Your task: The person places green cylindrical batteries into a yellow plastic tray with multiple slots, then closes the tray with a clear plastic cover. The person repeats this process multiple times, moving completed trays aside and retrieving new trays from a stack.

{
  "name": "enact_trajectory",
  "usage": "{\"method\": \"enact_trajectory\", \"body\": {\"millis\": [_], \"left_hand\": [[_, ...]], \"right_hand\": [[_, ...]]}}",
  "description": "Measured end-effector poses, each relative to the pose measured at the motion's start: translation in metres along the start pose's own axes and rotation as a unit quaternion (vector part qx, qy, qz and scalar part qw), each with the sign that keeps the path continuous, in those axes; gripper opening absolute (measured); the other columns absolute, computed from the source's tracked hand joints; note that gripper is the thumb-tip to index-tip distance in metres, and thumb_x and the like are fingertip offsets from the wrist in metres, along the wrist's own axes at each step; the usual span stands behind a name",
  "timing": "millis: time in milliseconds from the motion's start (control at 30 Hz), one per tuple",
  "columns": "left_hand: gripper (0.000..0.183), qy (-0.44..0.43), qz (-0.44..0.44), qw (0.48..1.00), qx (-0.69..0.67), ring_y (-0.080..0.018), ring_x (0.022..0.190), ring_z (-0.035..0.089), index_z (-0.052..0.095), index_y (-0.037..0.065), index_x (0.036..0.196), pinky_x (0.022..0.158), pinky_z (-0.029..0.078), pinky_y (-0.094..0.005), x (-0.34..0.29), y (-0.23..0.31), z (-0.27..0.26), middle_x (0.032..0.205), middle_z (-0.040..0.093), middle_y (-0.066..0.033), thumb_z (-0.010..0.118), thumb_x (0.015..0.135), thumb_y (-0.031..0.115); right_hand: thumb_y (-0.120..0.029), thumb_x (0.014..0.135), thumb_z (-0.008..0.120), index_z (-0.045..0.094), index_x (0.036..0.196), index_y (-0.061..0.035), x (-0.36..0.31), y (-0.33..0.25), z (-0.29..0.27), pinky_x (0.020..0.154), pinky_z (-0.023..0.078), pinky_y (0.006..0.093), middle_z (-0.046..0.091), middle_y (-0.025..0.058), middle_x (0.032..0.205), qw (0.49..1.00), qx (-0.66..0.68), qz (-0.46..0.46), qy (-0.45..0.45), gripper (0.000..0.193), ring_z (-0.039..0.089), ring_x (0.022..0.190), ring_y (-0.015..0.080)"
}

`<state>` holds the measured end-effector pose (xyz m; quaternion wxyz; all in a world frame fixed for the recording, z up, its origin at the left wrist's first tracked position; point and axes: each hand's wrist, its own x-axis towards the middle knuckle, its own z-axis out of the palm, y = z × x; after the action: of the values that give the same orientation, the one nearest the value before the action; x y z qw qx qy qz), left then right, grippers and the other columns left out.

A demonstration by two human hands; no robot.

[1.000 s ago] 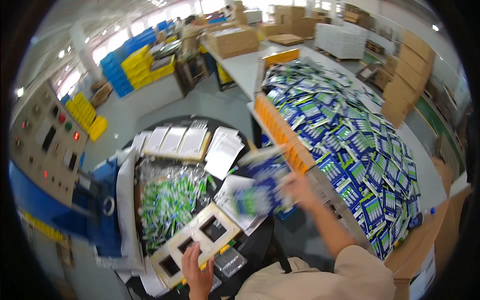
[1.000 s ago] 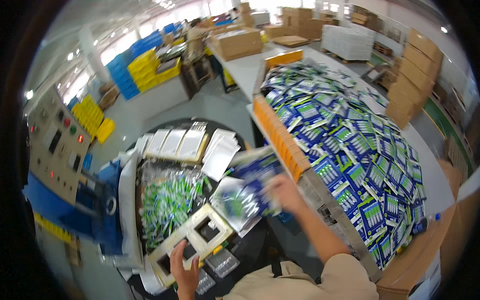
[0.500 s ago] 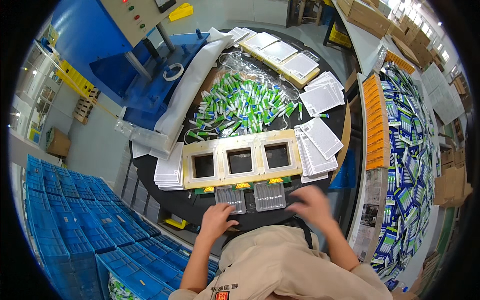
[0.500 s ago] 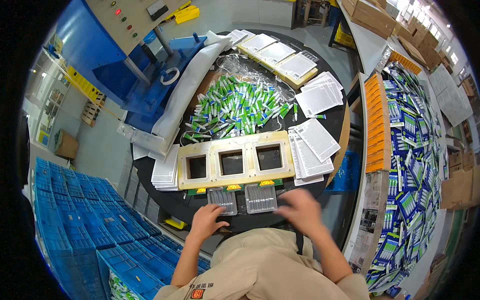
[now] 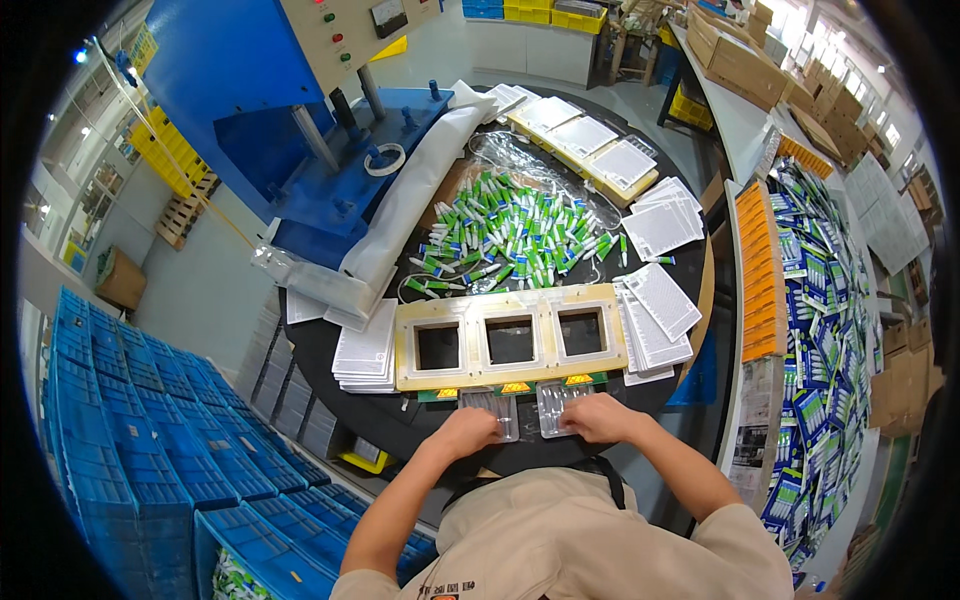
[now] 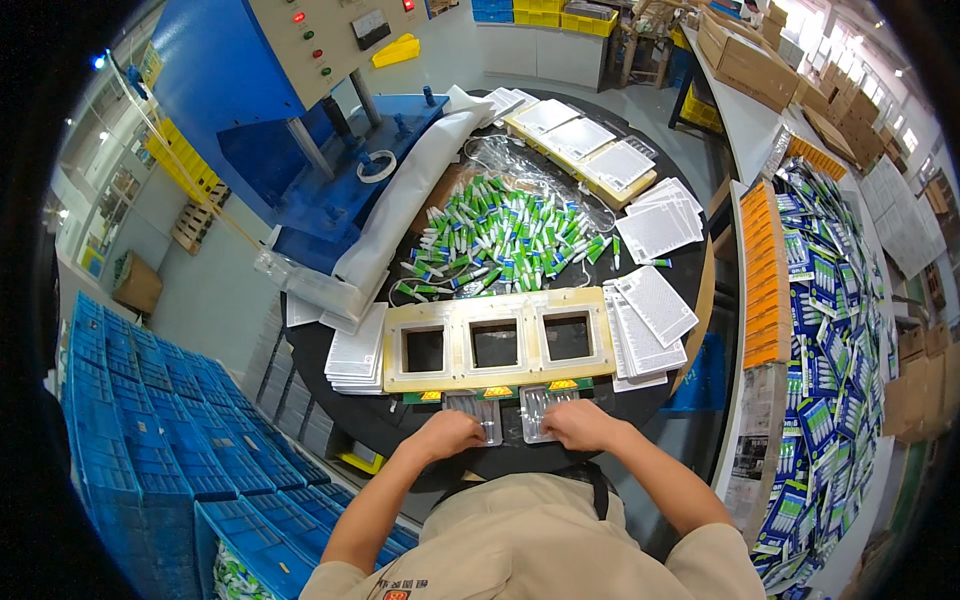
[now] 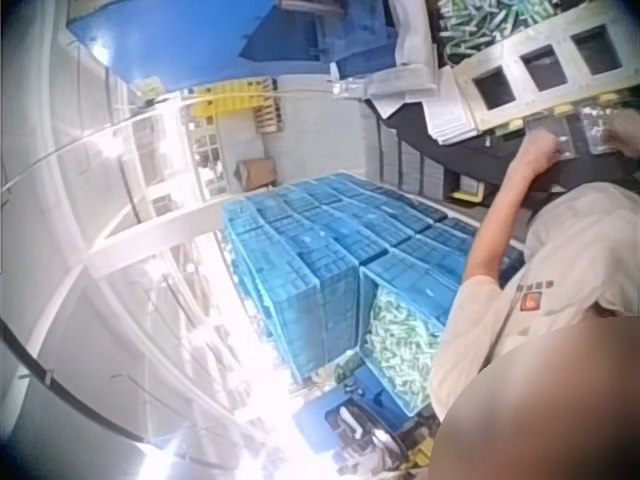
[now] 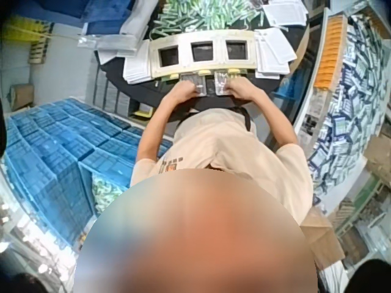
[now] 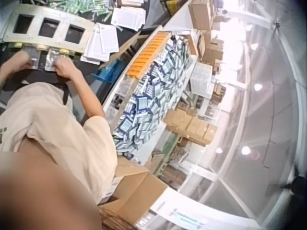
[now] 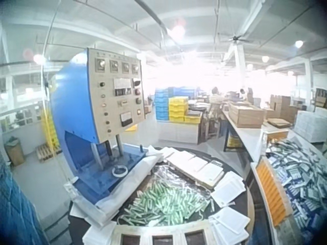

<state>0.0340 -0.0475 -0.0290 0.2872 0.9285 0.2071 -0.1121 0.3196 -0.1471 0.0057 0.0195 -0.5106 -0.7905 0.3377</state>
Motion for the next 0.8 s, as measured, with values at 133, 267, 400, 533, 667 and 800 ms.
{"method": "enact_trajectory", "body": {"millis": [133,267,400,533,667,800], "left_hand": [[0.011,0.089,0.051,0.988,0.118,-0.033,0.087,0.069,0.068,0.003,0.085,0.075,0.055,-0.0456,-0.011,0.019,0.009,0.089,0.068,-0.0119,0.06,0.087,0.011],[0.007,0.146,0.042,0.977,0.15,-0.0305,0.082,0.068,0.067,0.005,0.083,0.071,0.055,-0.042,-0.029,0.04,-0.025,0.085,0.066,-0.0089,0.063,0.085,0.011],[0.007,0.228,0.003,0.973,0.022,-0.0283,0.079,0.067,0.068,0.009,0.081,0.067,0.054,-0.0399,-0.063,0.054,-0.086,0.082,0.065,-0.0069,0.073,0.077,0.011],[0.011,0.339,-0.041,0.935,0.097,-0.027,0.081,0.066,0.067,0.008,0.083,0.072,0.053,-0.0381,-0.068,0.027,-0.115,0.082,0.064,-0.006,0.075,0.075,0.008],[0.006,0.306,-0.019,0.93,0.2,-0.0258,0.089,0.063,0.067,0.008,0.085,0.082,0.051,-0.0386,-0.032,-0.041,-0.094,0.089,0.064,-0.0059,0.068,0.079,0.01],[0.012,0.31,-0.032,0.935,0.167,-0.0271,0.093,0.064,0.069,0.007,0.093,0.084,0.051,-0.0399,-0.019,-0.075,-0.049,0.093,0.063,-0.0072,0.064,0.081,0.008]], "right_hand": [[-0.011,0.082,0.071,0.071,0.097,-0.0069,-0.023,-0.034,-0.01,0.075,0.055,0.0398,0.066,0.0102,0.093,0.975,-0.116,-0.042,0.186,0.015,0.067,0.089,0.0296],[-0.006,0.078,0.073,0.07,0.096,-0.0029,-0.025,-0.058,-0.04,0.075,0.055,0.039,0.066,0.0109,0.092,0.937,0.089,-0.051,0.334,0.019,0.066,0.086,0.0291],[-0.004,0.076,0.07,0.068,0.091,-0.0019,0.046,-0.047,-0.052,0.073,0.055,0.0366,0.063,0.009,0.089,0.888,-0.073,-0.074,0.448,0.014,0.064,0.085,0.0284],[-0.004,0.073,0.067,0.067,0.09,-0.0019,0.119,-0.019,-0.011,0.074,0.054,0.0355,0.059,0.0091,0.089,0.948,-0.164,-0.056,0.268,0.017,0.061,0.089,0.0278],[-0.002,0.078,0.066,0.067,0.102,-0.0032,0.129,0.004,0.012,0.085,0.053,0.0409,0.061,0.011,0.097,0.96,-0.068,-0.031,0.271,0.024,0.06,0.099,0.0315],[-0.009,0.089,0.067,0.062,0.111,-0.0027,0.097,-0.007,-0.009,0.087,0.051,0.0429,0.059,0.0132,0.109,0.94,0.049,-0.089,0.326,0.023,0.059,0.107,0.0334]]}}
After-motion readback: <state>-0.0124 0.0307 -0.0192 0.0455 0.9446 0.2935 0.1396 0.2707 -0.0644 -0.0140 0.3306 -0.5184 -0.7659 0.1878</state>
